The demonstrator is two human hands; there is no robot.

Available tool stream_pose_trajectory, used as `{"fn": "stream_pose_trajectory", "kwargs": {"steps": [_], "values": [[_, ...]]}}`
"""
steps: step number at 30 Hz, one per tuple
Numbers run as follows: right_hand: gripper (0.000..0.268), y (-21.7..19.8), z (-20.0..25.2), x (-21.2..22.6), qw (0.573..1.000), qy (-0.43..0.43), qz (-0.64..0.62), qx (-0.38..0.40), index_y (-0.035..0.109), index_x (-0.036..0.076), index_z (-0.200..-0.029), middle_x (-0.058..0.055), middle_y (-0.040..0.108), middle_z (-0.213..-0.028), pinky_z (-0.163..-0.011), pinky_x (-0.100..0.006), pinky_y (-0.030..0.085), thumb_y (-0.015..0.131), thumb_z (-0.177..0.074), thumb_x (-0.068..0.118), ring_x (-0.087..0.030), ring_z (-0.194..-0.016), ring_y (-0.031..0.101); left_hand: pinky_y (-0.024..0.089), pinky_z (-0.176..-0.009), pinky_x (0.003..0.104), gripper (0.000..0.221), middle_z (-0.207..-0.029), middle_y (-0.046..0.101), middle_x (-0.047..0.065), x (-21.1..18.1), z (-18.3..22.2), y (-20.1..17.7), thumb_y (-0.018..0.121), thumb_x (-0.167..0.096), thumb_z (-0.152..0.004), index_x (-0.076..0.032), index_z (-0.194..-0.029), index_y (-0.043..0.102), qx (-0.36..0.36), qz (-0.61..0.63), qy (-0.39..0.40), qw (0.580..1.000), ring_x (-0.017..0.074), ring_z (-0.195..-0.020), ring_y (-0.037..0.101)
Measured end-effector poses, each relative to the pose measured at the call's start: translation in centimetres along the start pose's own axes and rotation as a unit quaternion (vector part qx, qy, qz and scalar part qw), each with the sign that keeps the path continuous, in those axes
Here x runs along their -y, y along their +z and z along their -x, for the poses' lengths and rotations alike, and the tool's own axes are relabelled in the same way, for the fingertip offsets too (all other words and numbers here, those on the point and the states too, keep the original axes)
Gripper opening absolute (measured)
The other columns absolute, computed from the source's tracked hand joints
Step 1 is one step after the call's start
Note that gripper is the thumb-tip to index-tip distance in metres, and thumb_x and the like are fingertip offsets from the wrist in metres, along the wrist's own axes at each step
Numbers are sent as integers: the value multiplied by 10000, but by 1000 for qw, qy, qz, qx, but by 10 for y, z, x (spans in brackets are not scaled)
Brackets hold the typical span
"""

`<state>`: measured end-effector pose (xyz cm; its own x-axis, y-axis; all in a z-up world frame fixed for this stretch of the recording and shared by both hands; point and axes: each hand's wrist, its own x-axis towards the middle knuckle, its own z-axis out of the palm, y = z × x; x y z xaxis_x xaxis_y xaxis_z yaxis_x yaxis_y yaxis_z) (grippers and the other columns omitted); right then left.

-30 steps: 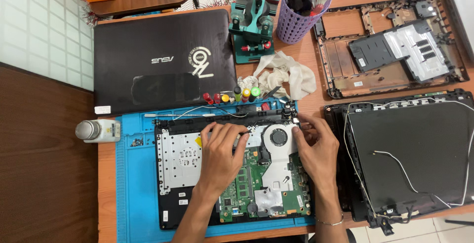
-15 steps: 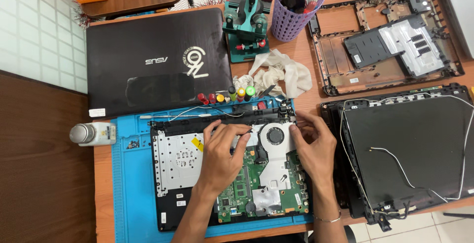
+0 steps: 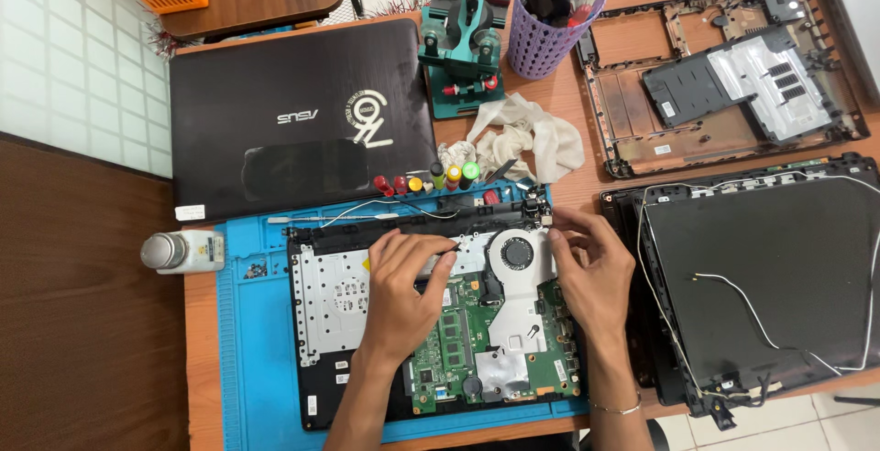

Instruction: The person manipulates the internal components of a disassembled laptop by hand. They adjust a motherboard, connect internal cables, and handle a RAM module on a wooden repair bench.

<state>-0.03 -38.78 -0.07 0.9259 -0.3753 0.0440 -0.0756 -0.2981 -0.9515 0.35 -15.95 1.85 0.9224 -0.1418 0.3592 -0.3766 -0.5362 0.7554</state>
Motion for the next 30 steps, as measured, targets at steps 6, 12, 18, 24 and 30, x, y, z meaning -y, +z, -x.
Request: {"fn": "stream_pose_trajectory", "kwargs": {"steps": [6,12,18,24,30], "values": [[243,0,0,-2,999,-26,-19,10,701,-28,-1172,-97,754,-1093,-864,-261,573,700,-930,-9,-139,-1003,726,386,-1086,469,103,-1002,740,51,4,5,-3,719,-117,-913,-79,-995,768,-11,-1,1,1000,251,-1010,660],[221,2,1,-8,998,-6,-56,16,704,-34,-1157,-98,749,-1106,-865,-271,581,684,-939,-8,-149,-1005,728,446,-904,388,152,-956,667,65,-2,9,-8,750,-121,-875,-101,-1016,803,-6,-5,-54,999,243,-944,599],[226,-1,7,10,997,5,-58,41,705,-42,-1165,-108,753,-1098,-887,-276,574,613,-959,-43,-158,-1042,723,443,-923,400,169,-945,686,58,-6,11,-15,753,-90,-873,-87,-1038,788,-10,-8,-18,1000,248,-933,609],[244,-8,15,32,996,-14,-74,45,697,-44,-1176,-106,729,-1120,-928,-295,606,581,-962,-50,-166,-1062,726,435,-1034,443,137,-931,703,72,-17,11,-22,752,-67,-868,-67,-1005,759,-21,-5,9,1000,273,-960,639],[257,-20,23,48,995,-12,-89,31,680,-43,-1197,-108,721,-1166,-948,-296,593,587,-958,-49,-167,-1091,717,450,-1060,464,117,-917,711,62,-26,10,-24,744,-59,-877,-67,-993,756,-12,7,25,1000,261,-908,664]]}}
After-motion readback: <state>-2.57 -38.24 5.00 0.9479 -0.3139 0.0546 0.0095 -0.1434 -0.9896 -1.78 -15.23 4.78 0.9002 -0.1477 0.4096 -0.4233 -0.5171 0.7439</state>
